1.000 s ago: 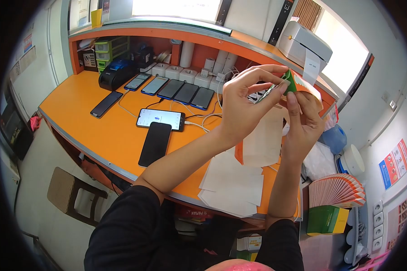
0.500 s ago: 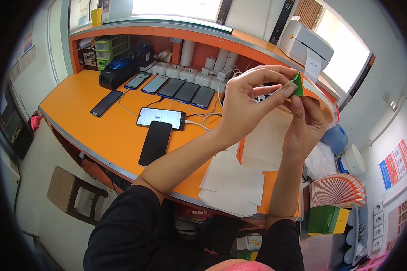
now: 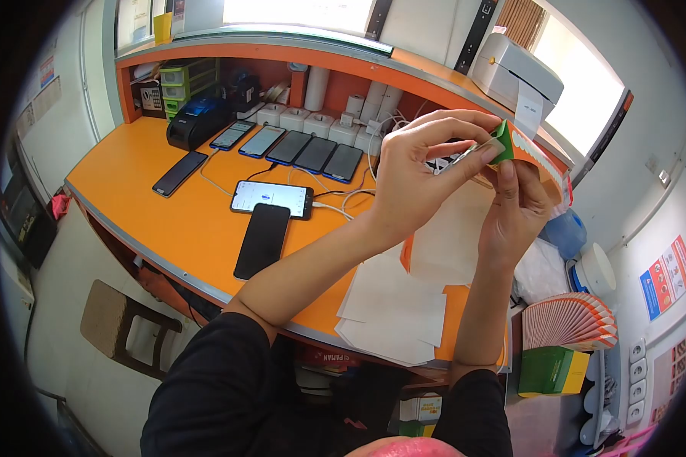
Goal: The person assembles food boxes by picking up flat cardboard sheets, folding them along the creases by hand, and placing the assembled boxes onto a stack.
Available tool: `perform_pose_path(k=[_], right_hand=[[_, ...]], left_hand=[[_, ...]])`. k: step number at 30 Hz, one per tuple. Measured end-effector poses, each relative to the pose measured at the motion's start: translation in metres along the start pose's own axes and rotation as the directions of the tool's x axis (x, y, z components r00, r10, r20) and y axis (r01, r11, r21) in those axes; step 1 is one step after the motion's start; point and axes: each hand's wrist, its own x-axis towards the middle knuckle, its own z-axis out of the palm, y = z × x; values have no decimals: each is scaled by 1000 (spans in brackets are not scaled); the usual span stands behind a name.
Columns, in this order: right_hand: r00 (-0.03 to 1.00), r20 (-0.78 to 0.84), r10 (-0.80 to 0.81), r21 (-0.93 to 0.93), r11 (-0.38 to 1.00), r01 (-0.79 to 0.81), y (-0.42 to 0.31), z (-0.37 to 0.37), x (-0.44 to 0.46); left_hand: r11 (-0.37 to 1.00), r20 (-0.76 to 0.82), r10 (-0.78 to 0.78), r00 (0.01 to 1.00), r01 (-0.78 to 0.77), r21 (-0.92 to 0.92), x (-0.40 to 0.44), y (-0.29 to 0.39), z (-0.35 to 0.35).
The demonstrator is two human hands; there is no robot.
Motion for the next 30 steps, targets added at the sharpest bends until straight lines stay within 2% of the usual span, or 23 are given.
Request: perform_pose_path(k=[4, 6, 9, 15, 18, 21, 22, 25, 28, 30], right_hand=[[999, -4, -41, -52, 998, 41, 7, -6, -2], [999, 6, -49, 5, 999, 49, 8, -3, -4], [1000, -18, -23, 65, 998, 24, 3, 3, -5], [999, -28, -35, 104, 994, 38, 4, -3, -3], [998, -35, -48, 124, 991, 52, 3, -6, -2], [999, 32, -36, 100, 994, 33, -2, -3, -4], [997, 66, -29, 84, 996, 23, -4, -1, -5], [985, 128, 120, 270, 951, -150, -7, 6, -7], [929, 338, 148, 396, 873, -283, -4, -1, -5], [920, 355, 164, 403, 862, -309, -6, -3, -4]], left_hand=[[986, -10, 130, 992, -128, 107, -1, -2, 2], [954, -14, 252, 968, -246, 171, -2, -6, 2], [901, 15, 340, 940, -330, 283, -2, -3, 1], [876, 78, 398, 914, -404, 264, -2, -2, 0], [945, 100, 316, 943, -323, 59, 0, -2, -4], [993, 103, 93, 990, -84, -85, 4, -2, -8], [995, 169, 86, 982, -76, -68, 5, -5, -12], [949, 189, -38, 981, 95, -300, 7, 3, -4], [961, 414, -24, 910, 135, -243, 7, 4, -6], [973, 392, 10, 920, 82, -218, 4, 4, -5]])
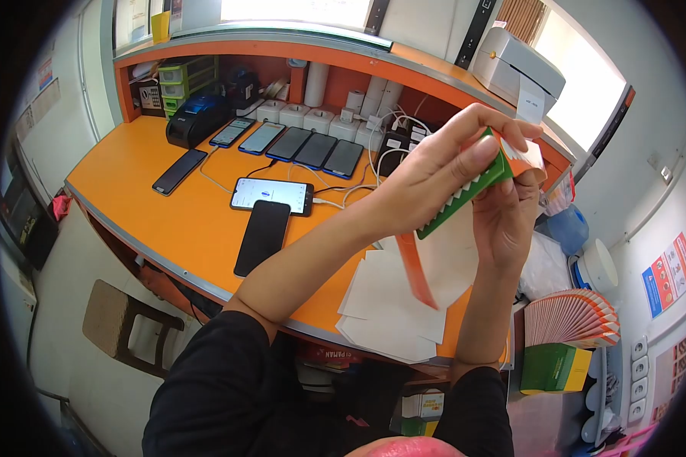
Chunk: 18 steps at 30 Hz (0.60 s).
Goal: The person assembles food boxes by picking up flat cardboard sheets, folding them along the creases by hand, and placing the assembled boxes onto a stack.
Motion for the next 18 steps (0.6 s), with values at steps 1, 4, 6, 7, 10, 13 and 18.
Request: perform_pose_path(k=[1, 4, 6, 7, 10, 13, 18], right_hand=[[1000, 20, 3, 4, 1000, -3, -1, -1, 0], [997, 83, 4, 10, 1000, -5, -2, -5, 1], [997, 77, 16, 22, 1000, -18, -4, -4, 0], [997, 72, 22, 28, 999, -24, -5, -4, -1], [998, 51, 39, 23, 999, -40, -7, -3, -3], [996, -62, 63, -65, 996, -67, -12, 7, -3], [994, -63, 90, -60, 994, -94, -15, 7, -4]], left_hand=[[1000, -7, 20, 1000, -20, 23, -1, 0, 2], [994, 9, 81, 997, -81, 77, -1, 0, 3], [982, 24, 139, 990, -141, 129, -1, -3, 3], [970, 30, 179, 983, -181, 164, 1, -7, 3], [960, 41, 164, 986, -169, 224, -2, -1, 4], [960, 33, 162, 986, -165, 225, -3, -2, 4], [958, 36, 183, 982, -187, 219, -3, -5, 4]])
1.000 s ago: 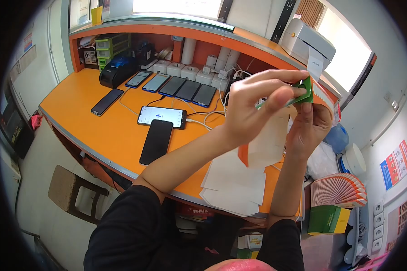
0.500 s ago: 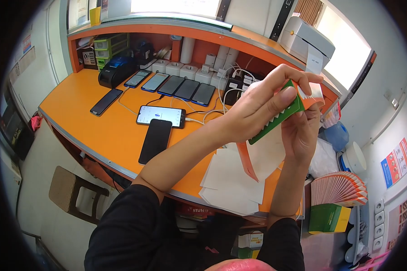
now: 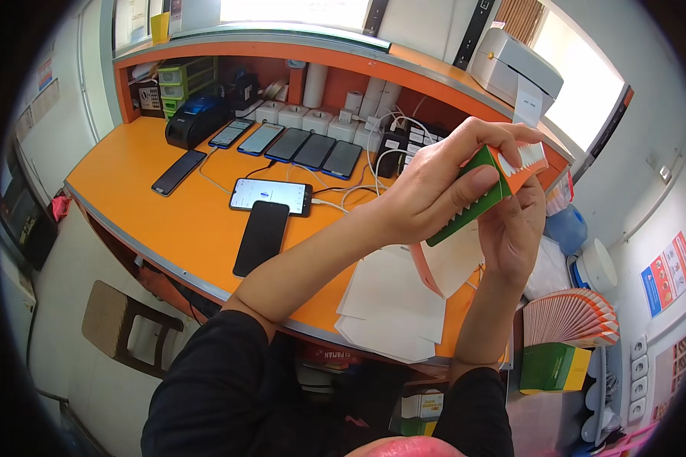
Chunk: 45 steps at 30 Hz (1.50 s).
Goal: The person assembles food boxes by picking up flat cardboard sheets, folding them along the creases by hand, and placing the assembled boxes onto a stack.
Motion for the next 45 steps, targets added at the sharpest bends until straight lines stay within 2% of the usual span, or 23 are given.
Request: perform_pose_path(k=[2, 4, 7, 10, 14, 16, 19, 22, 24, 26, 29, 30, 32, 35, 36, 38, 39, 42, 45], right_hand=[[1000, 7, 12, 13, 1000, -12, 0, -1, 0], [999, 27, 31, 30, 999, -32, 0, -3, -1], [995, -90, 32, 97, 995, -23, 3, -1, -1], [997, -40, 66, 137, 989, -60, 5, -7, -1], [994, -104, -19, -100, 995, 9, 11, -2, -1], [990, -118, -72, -188, 981, 48, 16, 0, -2], [972, -201, -121, -258, 964, 67, 21, 3, -2], [985, -92, -148, -273, 955, 117, 15, 0, -1], [997, -66, -33, -409, 912, 3, -4, 8, -1], [996, -80, -34, -566, 825, -17, -19, 12, 0], [931, -84, -354, -645, 732, 221, -30, -17, -2], [888, -142, -438, -733, 649, 203, -29, -15, 2], [765, -216, -606, -875, 468, 123, -26, -10, 16], [891, -372, -260, -648, 760, -48, -16, -36, 19], [915, -374, -149, -611, 782, -123, -14, -37, 19], [884, -459, 85, -224, 952, -208, -8, -35, 18], [862, -461, 210, -11, 970, -242, -5, -34, 17], [931, -337, 136, 11, 990, -141, 8, -32, 16], [929, -365, 63, 105, 994, -26, 16, -33, 16]], left_hand=[[999, -16, 50, 999, -50, -18, 0, -8, 1], [999, -19, 28, 999, -29, -38, -1, -9, 1], [1000, -21, 13, 1000, -13, -12, -2, -7, 0], [999, -37, 26, 999, -25, 23, -1, -5, 0], [997, -71, 46, 996, -42, 65, -2, -6, 1], [987, -43, 81, 996, -74, 146, -2, -9, 1], [977, -47, 109, 993, -98, 190, -3, -12, 3], [980, -60, 69, 996, -56, 192, -4, -15, -1], [984, -92, 30, 995, -13, 177, -3, -17, -6], [989, -148, -6, 989, 28, 146, -1, -20, -11], [983, -286, -186, 940, 179, -51, 3, -21, -17], [957, -265, -277, 923, 240, -166, 4, -15, -18], [931, -217, -323, 921, 267, -248, 7, -12, -21], [918, -177, -341, 923, 286, -276, 7, -12, -18], [919, -169, -340, 925, 288, -270, 7, -12, -16], [919, -183, -339, 923, 283, -276, 6, -15, -14], [919, -191, -339, 921, 280, -279, 5, -17, -14], [878, -208, -296, 932, 181, -442, 3, -23, -9], [839, -165, -348, 923, 228, -494, 5, -16, -8]])
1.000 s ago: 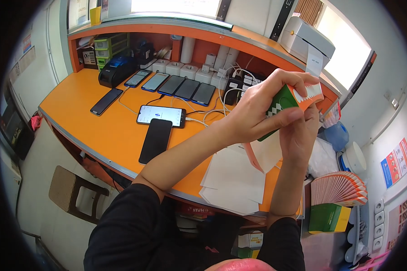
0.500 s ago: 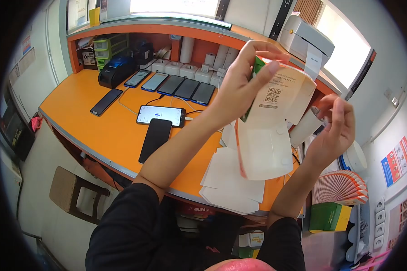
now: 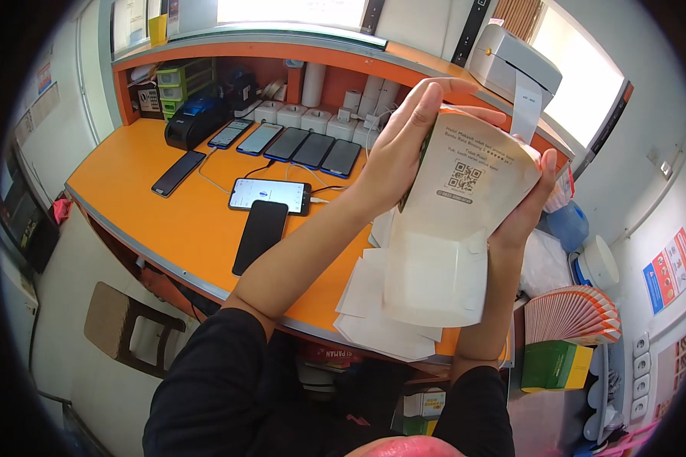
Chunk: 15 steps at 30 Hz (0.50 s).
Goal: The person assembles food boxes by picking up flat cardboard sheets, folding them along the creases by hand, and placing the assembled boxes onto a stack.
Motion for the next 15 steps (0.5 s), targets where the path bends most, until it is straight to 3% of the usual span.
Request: perform_pose_path(k=[2, 3, 4, 6, 7, 10, 14, 15], right_hand=[[970, 244, -4, 108, 994, -23, 0, -7, 4], [968, 247, -42, 53, 998, 30, 1, -3, 3], [965, 248, -79, -2, 997, 82, 0, 3, 2], [964, 53, -261, -357, 897, 262, 4, 18, -7], [953, 60, -296, -427, 856, 292, 4, 17, -8], [925, 106, -364, -556, 750, 358, 0, 14, -11], [910, 232, -344, -584, 699, 413, -6, 14, -17], [906, 267, -329, -600, 679, 423, -6, 14, -18]], left_hand=[[993, -48, -115, 992, 115, -9, 1, 8, 1], [985, -72, -172, 982, 172, -15, 0, 12, 0], [973, -61, -195, 979, 201, 109, -1, 16, -3], [904, -47, -245, 968, 246, 349, -4, 23, -9], [950, -81, -207, 975, 220, 220, -5, 28, -2], [899, -150, -189, 971, 232, 371, -6, 15, -6], [946, -16, -276, 961, 274, 172, -2, 17, -17], [941, -13, -245, 969, 241, 235, -2, 23, -16]])
